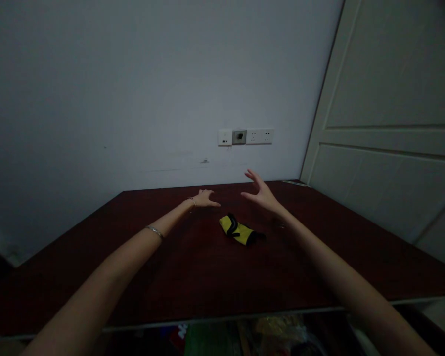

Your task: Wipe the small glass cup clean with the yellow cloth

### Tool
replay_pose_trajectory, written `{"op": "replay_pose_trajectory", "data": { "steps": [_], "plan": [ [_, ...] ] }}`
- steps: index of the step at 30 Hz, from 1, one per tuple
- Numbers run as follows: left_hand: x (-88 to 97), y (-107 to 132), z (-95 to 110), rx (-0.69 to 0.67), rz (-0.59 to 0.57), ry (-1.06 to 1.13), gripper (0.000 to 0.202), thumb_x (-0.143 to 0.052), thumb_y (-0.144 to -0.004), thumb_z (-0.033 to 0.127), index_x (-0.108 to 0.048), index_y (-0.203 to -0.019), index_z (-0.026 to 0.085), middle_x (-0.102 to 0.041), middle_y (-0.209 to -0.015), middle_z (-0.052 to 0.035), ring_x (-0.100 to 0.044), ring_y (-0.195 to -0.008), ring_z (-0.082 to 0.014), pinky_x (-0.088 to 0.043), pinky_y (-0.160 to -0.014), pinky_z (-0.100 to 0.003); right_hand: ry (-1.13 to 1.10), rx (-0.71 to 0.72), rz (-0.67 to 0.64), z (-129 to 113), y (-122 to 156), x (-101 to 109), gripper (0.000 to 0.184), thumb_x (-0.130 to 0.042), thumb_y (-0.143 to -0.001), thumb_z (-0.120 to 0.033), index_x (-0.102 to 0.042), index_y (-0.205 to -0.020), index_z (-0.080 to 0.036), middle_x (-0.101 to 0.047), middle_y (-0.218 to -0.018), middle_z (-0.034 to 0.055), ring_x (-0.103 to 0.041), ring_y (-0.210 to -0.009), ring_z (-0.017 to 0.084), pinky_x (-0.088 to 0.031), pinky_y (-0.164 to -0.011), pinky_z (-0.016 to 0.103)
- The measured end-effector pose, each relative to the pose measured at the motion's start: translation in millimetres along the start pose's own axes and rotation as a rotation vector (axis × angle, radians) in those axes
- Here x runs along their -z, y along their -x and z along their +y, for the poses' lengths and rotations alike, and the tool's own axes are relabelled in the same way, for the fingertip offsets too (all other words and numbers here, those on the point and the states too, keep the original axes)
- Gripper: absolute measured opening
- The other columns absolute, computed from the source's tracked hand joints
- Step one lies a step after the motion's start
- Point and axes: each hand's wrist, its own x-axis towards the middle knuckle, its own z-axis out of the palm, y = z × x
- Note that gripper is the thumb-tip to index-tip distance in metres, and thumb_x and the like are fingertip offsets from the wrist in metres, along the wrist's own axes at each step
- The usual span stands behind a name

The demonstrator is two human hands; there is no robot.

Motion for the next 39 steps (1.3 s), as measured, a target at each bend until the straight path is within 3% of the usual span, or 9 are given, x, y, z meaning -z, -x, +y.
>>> {"op": "replay_pose_trajectory", "data": {
  "steps": [3,6,8,11,14,18,20,29,39],
  "plan": [
    [18.1,-10.5,29.5,-0.184,-0.118,-0.006,0.082,-0.064,-0.05,0.062,-0.049,-0.12,0.023,-0.049,-0.127,-0.0066,-0.037,-0.119,-0.0293,-0.029,-0.1,-0.034,0.043,0.029,0.051,-7.0,12.0,52.6,0.088,-0.063,-0.07,-0.043,-0.01,-0.139,-0.031,-0.028,-0.144,0.0073,-0.026,-0.132,0.026,-0.029,-0.102,0.05],
    [23.9,-12.4,59.1,-0.296,-0.076,-0.018,0.081,-0.065,-0.05,0.062,-0.05,-0.119,0.023,-0.046,-0.128,-0.0082,-0.033,-0.12,-0.0311,-0.026,-0.102,-0.038,0.126,-0.03,0.084,11.4,39.4,96.1,0.094,-0.063,-0.068,-0.047,-0.004,-0.139,-0.032,-0.025,-0.145,0.0072,-0.024,-0.133,0.027,-0.031,-0.101,0.051],
    [17.4,-10.8,80.7,-0.314,-0.026,0.002,0.084,-0.063,-0.051,0.064,-0.047,-0.121,0.022,-0.042,-0.129,-0.0107,-0.03,-0.122,-0.0329,-0.026,-0.101,-0.04,0.195,-0.095,0.121,33.2,61.8,115.2,0.095,-0.063,-0.068,-0.048,-0.004,-0.14,-0.03,-0.028,-0.144,0.009,-0.029,-0.131,0.028,-0.033,-0.101,0.049],
    [-8.2,-7.0,118.0,-0.258,0.03,0.071,0.082,-0.054,-0.058,0.07,-0.046,-0.12,0.017,-0.039,-0.13,-0.0142,-0.027,-0.123,-0.0335,-0.03,-0.099,-0.041,0.367,-0.174,0.195,66.5,93.2,129.0,0.094,-0.063,-0.067,-0.05,-0.011,-0.14,-0.023,-0.03,-0.142,0.0135,-0.031,-0.129,0.031,-0.031,-0.102,0.052],
    [-42.3,-2.9,155.3,-0.312,-0.005,0.105,0.088,-0.053,-0.056,0.072,-0.041,-0.121,0.014,-0.042,-0.126,-0.0143,-0.032,-0.119,-0.0323,-0.034,-0.096,-0.04,0.441,-0.26,0.112,88.7,114.6,130.3,0.089,-0.059,-0.07,-0.051,-0.013,-0.14,-0.023,-0.033,-0.14,0.0141,-0.029,-0.13,0.032,-0.025,-0.105,0.053],
    [-73.8,-1.1,187.5,-0.382,-0.051,0.124,0.091,-0.054,-0.054,0.073,-0.036,-0.122,0.016,-0.039,-0.129,-0.0127,-0.032,-0.12,-0.0314,-0.035,-0.096,-0.04,0.187,-0.481,-0.321,98.6,125.0,124.3,0.1,-0.064,-0.066,-0.05,-0.003,-0.141,-0.022,-0.04,-0.135,0.0168,-0.041,-0.123,0.03,-0.033,-0.102,0.049],
    [-79.7,-3.8,194.5,-0.373,-0.07,0.128,0.091,-0.055,-0.053,0.073,-0.036,-0.122,0.017,-0.039,-0.129,-0.0125,-0.032,-0.119,-0.0313,-0.036,-0.095,-0.04,0.125,-0.503,-0.404,97.5,124.7,120.7,0.106,-0.066,-0.064,-0.047,0.002,-0.141,-0.021,-0.039,-0.136,0.0174,-0.041,-0.124,0.028,-0.032,-0.103,0.047],
    [-84.8,-25.8,202.4,-0.407,-0.104,0.058,0.084,-0.057,-0.049,0.074,-0.053,-0.11,0.017,-0.041,-0.124,-0.0124,-0.031,-0.119,-0.0315,-0.035,-0.097,-0.037,0.137,-0.474,-0.304,82.5,114.2,102.8,0.109,-0.071,-0.06,-0.043,-0.002,-0.141,-0.018,-0.048,-0.126,0.0186,-0.045,-0.121,0.03,-0.03,-0.103,0.048],
    [-89.4,-31.4,204.5,-0.409,-0.169,0.052,0.083,-0.056,-0.048,0.075,-0.056,-0.109,0.018,-0.045,-0.121,-0.0131,-0.033,-0.117,-0.0321,-0.036,-0.093,-0.039,0.137,-0.472,-0.305,81.3,107.2,99.7,0.108,-0.072,-0.06,-0.037,-0.003,-0.141,-0.017,-0.051,-0.118,0.0162,-0.055,-0.108,0.028,-0.038,-0.097,0.044]
  ]
}}
